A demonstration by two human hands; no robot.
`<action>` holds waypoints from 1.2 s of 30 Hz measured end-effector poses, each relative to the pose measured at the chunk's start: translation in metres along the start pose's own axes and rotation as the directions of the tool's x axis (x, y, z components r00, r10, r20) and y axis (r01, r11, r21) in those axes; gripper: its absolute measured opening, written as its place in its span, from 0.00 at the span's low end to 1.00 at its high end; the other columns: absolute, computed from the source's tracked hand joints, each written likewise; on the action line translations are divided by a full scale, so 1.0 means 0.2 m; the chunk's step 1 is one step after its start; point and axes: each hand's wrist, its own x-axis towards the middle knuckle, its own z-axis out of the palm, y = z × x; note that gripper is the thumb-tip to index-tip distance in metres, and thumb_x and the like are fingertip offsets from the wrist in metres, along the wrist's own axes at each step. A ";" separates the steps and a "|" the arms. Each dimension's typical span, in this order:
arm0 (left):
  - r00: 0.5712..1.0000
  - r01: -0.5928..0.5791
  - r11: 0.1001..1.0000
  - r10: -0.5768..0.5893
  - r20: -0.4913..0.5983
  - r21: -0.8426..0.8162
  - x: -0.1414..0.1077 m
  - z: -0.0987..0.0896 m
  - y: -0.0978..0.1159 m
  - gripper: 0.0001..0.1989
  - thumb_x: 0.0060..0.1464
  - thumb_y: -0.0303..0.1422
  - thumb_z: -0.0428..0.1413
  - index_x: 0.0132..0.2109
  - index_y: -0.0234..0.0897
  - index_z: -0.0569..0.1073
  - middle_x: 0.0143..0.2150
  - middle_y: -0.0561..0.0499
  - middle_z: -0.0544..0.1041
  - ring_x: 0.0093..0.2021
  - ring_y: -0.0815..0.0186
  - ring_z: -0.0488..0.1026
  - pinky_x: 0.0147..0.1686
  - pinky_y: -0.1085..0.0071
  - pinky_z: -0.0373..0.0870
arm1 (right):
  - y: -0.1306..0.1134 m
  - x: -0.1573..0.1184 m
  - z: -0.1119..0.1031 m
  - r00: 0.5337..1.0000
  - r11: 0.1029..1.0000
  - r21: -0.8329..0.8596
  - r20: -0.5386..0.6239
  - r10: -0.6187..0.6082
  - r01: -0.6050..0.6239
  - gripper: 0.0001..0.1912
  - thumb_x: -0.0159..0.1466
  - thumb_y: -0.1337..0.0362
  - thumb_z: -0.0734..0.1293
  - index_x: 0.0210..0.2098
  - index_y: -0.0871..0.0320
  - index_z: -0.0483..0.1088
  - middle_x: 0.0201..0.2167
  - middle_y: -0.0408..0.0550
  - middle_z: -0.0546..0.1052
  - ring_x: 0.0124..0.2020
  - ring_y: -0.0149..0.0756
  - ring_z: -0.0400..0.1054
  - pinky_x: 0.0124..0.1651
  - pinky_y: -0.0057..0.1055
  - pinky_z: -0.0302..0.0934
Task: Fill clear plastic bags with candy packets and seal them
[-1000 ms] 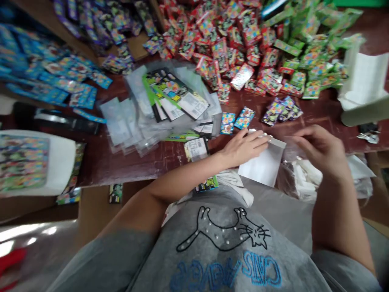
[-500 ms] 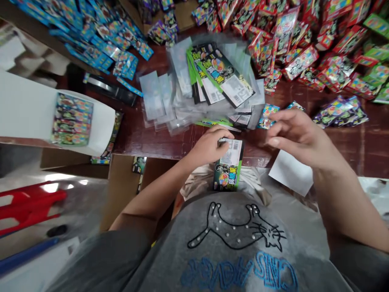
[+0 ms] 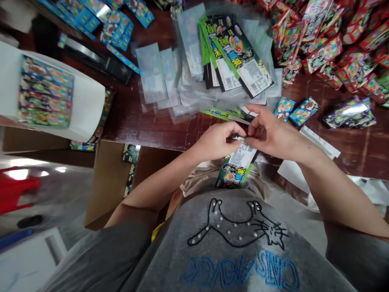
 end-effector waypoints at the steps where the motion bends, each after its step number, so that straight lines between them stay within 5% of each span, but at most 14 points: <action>1: 1.000 -0.016 1.000 0.016 0.003 -0.017 0.00 0.00 -0.01 0.12 0.55 0.23 0.61 0.47 0.35 0.79 0.42 0.49 0.84 0.40 0.67 0.79 0.42 0.69 0.75 | -0.02 -0.02 0.01 0.998 0.998 -0.060 -0.048 -0.029 0.026 0.47 0.64 0.64 0.74 0.78 0.52 0.54 0.45 0.49 0.82 0.39 0.44 0.77 0.42 0.41 0.71; 7: 0.992 -0.058 0.959 0.086 0.089 -0.277 0.02 0.01 -0.04 0.16 0.56 0.25 0.66 0.49 0.37 0.72 0.47 0.47 0.82 0.50 0.64 0.81 0.51 0.66 0.77 | -0.11 -0.15 0.12 0.963 0.939 -0.335 -0.218 -0.160 0.081 0.42 0.74 0.65 0.66 0.82 0.50 0.46 0.45 0.49 0.85 0.52 0.53 0.77 0.58 0.56 0.67; 13: 0.993 -0.064 0.994 0.073 0.096 -0.093 -0.01 -0.13 -0.03 0.23 0.53 0.38 0.74 0.52 0.38 0.77 0.50 0.45 0.83 0.51 0.61 0.81 0.53 0.63 0.78 | -0.08 -0.23 0.23 0.932 0.994 -0.102 -0.358 -0.060 0.025 0.47 0.75 0.55 0.68 0.83 0.41 0.36 0.58 0.53 0.82 0.61 0.57 0.75 0.67 0.66 0.63; 15: 0.994 -0.086 0.996 0.084 -0.065 -0.038 -0.06 -0.24 -0.02 0.25 0.57 0.44 0.73 0.56 0.41 0.79 0.51 0.46 0.84 0.52 0.59 0.82 0.54 0.61 0.79 | -0.07 -0.28 0.26 0.872 0.998 0.062 -0.490 0.011 0.023 0.49 0.74 0.51 0.70 0.82 0.39 0.38 0.66 0.56 0.75 0.65 0.56 0.72 0.70 0.65 0.64; 17: 0.942 -0.132 0.987 0.097 -0.320 -0.090 -0.12 -0.32 -0.02 0.28 0.58 0.50 0.72 0.61 0.47 0.77 0.54 0.49 0.84 0.54 0.57 0.81 0.56 0.58 0.81 | -0.07 -0.32 0.30 0.799 0.968 0.251 -0.586 0.136 0.019 0.49 0.72 0.48 0.71 0.81 0.37 0.38 0.70 0.58 0.68 0.66 0.54 0.71 0.68 0.62 0.69; 19: 0.863 -0.176 0.967 0.061 -0.501 -0.186 -0.20 -0.32 -0.05 0.32 0.58 0.52 0.72 0.65 0.54 0.74 0.58 0.52 0.82 0.56 0.57 0.81 0.55 0.58 0.82 | -0.07 -0.34 0.36 0.771 0.906 0.422 -0.585 0.251 0.025 0.50 0.71 0.45 0.71 0.80 0.34 0.38 0.69 0.56 0.67 0.63 0.52 0.73 0.63 0.58 0.74; 21: 0.838 -0.145 0.958 -0.013 -0.545 -0.246 -0.28 -0.25 -0.10 0.33 0.59 0.52 0.70 0.67 0.56 0.69 0.59 0.51 0.81 0.56 0.58 0.81 0.52 0.59 0.82 | -0.08 -0.31 0.41 0.754 0.847 0.530 -0.568 0.330 0.028 0.49 0.69 0.43 0.72 0.79 0.33 0.40 0.65 0.54 0.71 0.58 0.49 0.76 0.58 0.55 0.77; 25: 0.889 -0.003 0.981 -0.087 -0.449 -0.196 -0.44 -0.05 -0.19 0.26 0.61 0.54 0.68 0.54 0.46 0.69 0.51 0.49 0.80 0.47 0.62 0.81 0.45 0.64 0.81 | -0.08 -0.24 0.44 0.662 0.842 0.538 -0.645 0.382 0.039 0.42 0.70 0.46 0.71 0.75 0.34 0.45 0.55 0.51 0.74 0.49 0.44 0.76 0.53 0.48 0.78; 28: 0.958 0.004 0.992 -0.039 -0.283 -0.123 -0.46 0.03 -0.19 0.25 0.58 0.52 0.70 0.46 0.41 0.70 0.53 0.47 0.79 0.48 0.63 0.80 0.47 0.67 0.79 | -0.08 -0.22 0.42 0.729 0.873 0.482 -0.623 0.286 0.070 0.41 0.72 0.46 0.70 0.75 0.34 0.44 0.55 0.48 0.75 0.43 0.41 0.75 0.49 0.43 0.77; 30: 0.957 -0.044 0.993 0.011 -0.291 -0.107 -0.42 0.05 -0.17 0.25 0.59 0.50 0.70 0.51 0.41 0.70 0.55 0.46 0.78 0.51 0.62 0.80 0.48 0.67 0.78 | -0.09 -0.22 0.43 0.769 0.903 0.422 -0.604 0.211 0.083 0.43 0.72 0.47 0.71 0.75 0.33 0.43 0.58 0.49 0.74 0.40 0.40 0.74 0.45 0.42 0.77; 34: 0.961 -0.098 0.992 0.073 -0.266 -0.083 -0.32 0.05 -0.13 0.31 0.65 0.47 0.65 0.67 0.45 0.64 0.54 0.46 0.78 0.51 0.62 0.80 0.47 0.68 0.78 | -0.09 -0.24 0.47 0.710 0.959 0.271 -0.691 0.136 0.081 0.42 0.73 0.49 0.70 0.76 0.31 0.42 0.60 0.51 0.71 0.46 0.44 0.75 0.44 0.45 0.78; 36: 0.978 -0.091 0.992 0.073 -0.194 -0.086 -0.31 0.04 -0.13 0.33 0.65 0.44 0.64 0.71 0.46 0.63 0.55 0.45 0.78 0.50 0.63 0.80 0.46 0.68 0.78 | -0.07 -0.26 0.49 0.732 0.955 0.284 -0.668 0.131 0.089 0.43 0.73 0.51 0.70 0.78 0.31 0.42 0.57 0.50 0.72 0.46 0.44 0.75 0.44 0.45 0.78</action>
